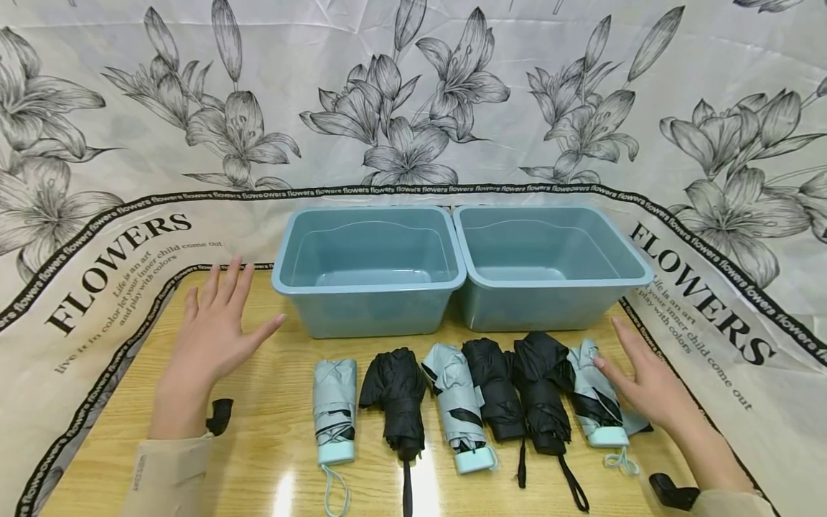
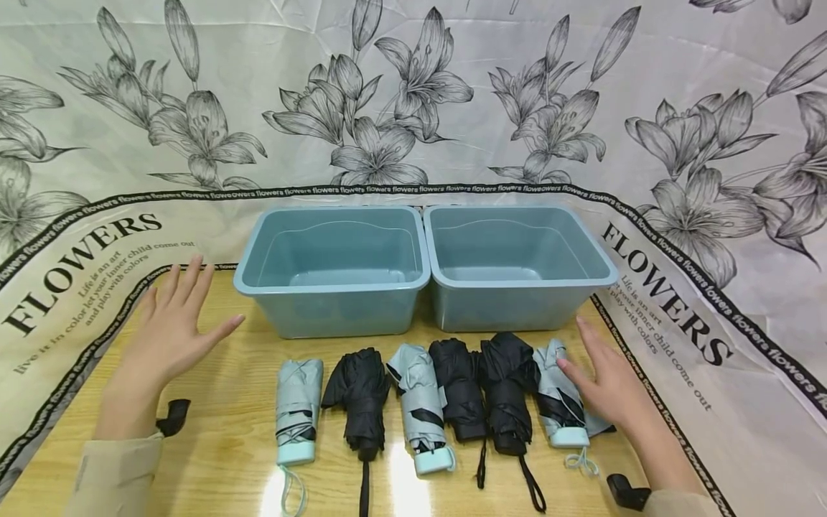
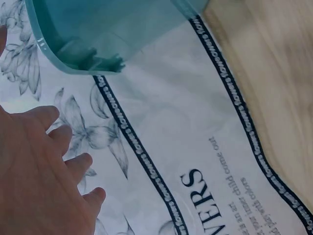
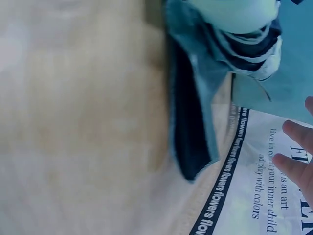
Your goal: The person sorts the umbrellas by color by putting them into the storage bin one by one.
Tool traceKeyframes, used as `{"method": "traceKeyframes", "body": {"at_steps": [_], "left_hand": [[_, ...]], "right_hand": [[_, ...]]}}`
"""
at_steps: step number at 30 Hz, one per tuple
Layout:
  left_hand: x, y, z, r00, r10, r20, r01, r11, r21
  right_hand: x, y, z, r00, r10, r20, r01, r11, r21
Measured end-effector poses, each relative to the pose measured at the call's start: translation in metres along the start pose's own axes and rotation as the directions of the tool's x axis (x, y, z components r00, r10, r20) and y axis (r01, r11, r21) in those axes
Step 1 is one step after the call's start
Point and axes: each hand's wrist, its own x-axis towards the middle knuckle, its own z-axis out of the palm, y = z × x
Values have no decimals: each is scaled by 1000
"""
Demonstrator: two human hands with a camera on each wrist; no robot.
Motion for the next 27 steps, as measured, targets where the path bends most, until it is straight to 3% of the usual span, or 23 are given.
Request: {"method": "traceKeyframes", "body": {"at_steps": [10, 16, 27], "left_hand": [[37, 18, -6, 999, 44, 20, -44, 999, 19], [55, 23, -6, 996, 57, 75, -58, 998, 17], [73, 25, -1, 984, 70, 164, -76, 997, 33]], "right_hand": [[-8, 4, 7, 996, -11, 85, 8, 999, 34], [-9, 3, 10, 991, -7, 131, 3, 1000, 31], [-11, 2, 17, 990, -73, 122, 67, 997, 47]]}}
